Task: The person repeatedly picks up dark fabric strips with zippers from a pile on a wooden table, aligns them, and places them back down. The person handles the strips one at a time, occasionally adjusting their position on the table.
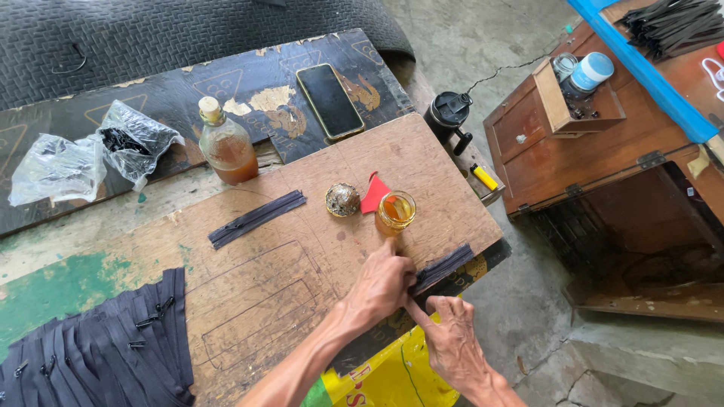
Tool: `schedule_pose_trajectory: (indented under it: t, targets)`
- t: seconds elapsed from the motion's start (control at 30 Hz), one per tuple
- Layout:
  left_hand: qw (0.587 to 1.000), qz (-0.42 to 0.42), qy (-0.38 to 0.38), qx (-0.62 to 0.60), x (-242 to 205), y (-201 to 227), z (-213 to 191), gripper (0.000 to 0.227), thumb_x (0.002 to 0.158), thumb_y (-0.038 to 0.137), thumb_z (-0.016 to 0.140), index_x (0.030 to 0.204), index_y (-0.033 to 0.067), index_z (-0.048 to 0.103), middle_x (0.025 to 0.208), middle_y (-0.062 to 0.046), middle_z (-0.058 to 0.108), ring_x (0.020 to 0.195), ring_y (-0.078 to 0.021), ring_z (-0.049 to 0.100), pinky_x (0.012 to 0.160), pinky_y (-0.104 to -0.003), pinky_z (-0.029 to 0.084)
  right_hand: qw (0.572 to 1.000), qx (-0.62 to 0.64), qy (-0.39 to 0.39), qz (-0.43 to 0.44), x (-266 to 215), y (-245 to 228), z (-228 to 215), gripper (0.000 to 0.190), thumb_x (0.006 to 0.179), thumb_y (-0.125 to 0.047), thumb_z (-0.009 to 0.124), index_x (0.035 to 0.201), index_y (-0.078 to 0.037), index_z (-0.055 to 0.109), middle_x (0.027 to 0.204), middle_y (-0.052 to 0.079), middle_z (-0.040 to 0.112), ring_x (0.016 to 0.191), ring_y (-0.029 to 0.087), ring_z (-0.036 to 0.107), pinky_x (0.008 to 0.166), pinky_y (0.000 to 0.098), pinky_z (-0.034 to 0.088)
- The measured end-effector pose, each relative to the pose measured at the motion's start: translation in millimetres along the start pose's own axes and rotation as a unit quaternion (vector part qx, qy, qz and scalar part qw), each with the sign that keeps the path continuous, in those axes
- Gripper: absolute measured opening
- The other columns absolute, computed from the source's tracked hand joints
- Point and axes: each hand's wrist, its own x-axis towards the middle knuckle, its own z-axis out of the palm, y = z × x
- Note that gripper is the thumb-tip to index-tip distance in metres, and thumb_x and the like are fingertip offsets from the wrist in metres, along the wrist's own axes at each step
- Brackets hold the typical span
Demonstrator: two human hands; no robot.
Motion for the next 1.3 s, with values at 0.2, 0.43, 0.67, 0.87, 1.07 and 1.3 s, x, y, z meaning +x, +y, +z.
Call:
schedule_pose_trajectory:
  t: [0.2, 0.43, 0.67, 0.87, 1.07, 1.3]
  targets:
    - [0.988, 0.051, 0.049, 0.136, 10.1, 16.7, 17.0, 0.018, 0.068, 0.004, 0.076, 0.080, -0.0075, 0.070, 0.101, -0.027, 0.058, 0.098, -0.0415, 0.058, 0.082, -0.048, 0.047, 1.000, 0.007, 0.020, -0.014, 3.3, -8.4, 1.1, 0.050, 0.073, 0.001, 0.060, 0.121, -0.010, 0.068, 0.109, 0.009, 0.054, 0.106, 0.030, 0.048, 0.089, 0.0464, 0.036]
    - [0.979, 0.061, 0.043, 0.189, 4.5, 33.0, 26.7, 0.026, 0.053, 0.004, 0.075, 0.075, -0.0079, 0.071, 0.098, -0.029, 0.056, 0.097, -0.0417, 0.056, 0.080, -0.048, 0.044, 0.995, 0.032, 0.072, -0.066, -15.6, 2.7, 23.9, 0.043, 0.067, -0.006, 0.063, 0.108, -0.012, 0.075, 0.102, 0.010, 0.058, 0.098, 0.030, 0.053, 0.084, 0.0454, 0.039]
    - [0.983, 0.084, 0.044, 0.158, -9.1, 34.1, 7.4, 0.015, 0.057, 0.003, 0.073, 0.070, -0.0048, 0.070, 0.101, -0.028, 0.055, 0.100, -0.0414, 0.055, 0.079, -0.048, 0.043, 0.963, -0.011, 0.270, -0.002, -79.0, 76.8, 86.1, 0.048, 0.066, 0.001, 0.070, 0.106, -0.025, 0.077, 0.085, 0.003, 0.058, 0.075, 0.024, 0.056, 0.074, 0.0398, 0.048]
    - [0.977, 0.043, 0.049, 0.201, -59.1, -8.3, -83.6, 0.016, 0.066, -0.002, 0.074, 0.081, -0.0022, 0.068, 0.096, -0.020, 0.055, 0.091, -0.0356, 0.055, 0.074, -0.046, 0.047, 0.997, -0.048, 0.064, -0.007, -90.4, 169.4, 117.2, 0.052, 0.065, -0.004, 0.075, 0.107, -0.035, 0.079, 0.074, 0.001, 0.053, 0.061, 0.017, 0.057, 0.063, 0.0341, 0.052]
    - [0.923, -0.105, 0.134, 0.346, -102.6, -66.3, -181.3, 0.009, 0.085, -0.007, 0.054, 0.084, -0.0068, 0.064, 0.100, -0.019, 0.054, 0.090, -0.0282, 0.054, 0.077, -0.041, 0.048, 0.968, -0.040, 0.245, -0.029, -95.1, 140.5, 145.0, 0.044, 0.070, -0.007, 0.072, 0.103, -0.035, 0.076, 0.080, 0.000, 0.053, 0.067, 0.021, 0.056, 0.068, 0.0400, 0.051]
    - [0.910, -0.070, 0.156, 0.378, -89.8, -88.9, -177.7, 0.011, 0.077, -0.006, 0.056, 0.082, -0.0076, 0.066, 0.104, -0.022, 0.055, 0.096, -0.0316, 0.054, 0.085, -0.043, 0.047, 0.978, -0.013, 0.209, -0.024, -80.7, 136.6, 145.0, 0.044, 0.067, -0.010, 0.073, 0.103, -0.035, 0.076, 0.081, 0.001, 0.057, 0.068, 0.020, 0.059, 0.071, 0.0374, 0.053]
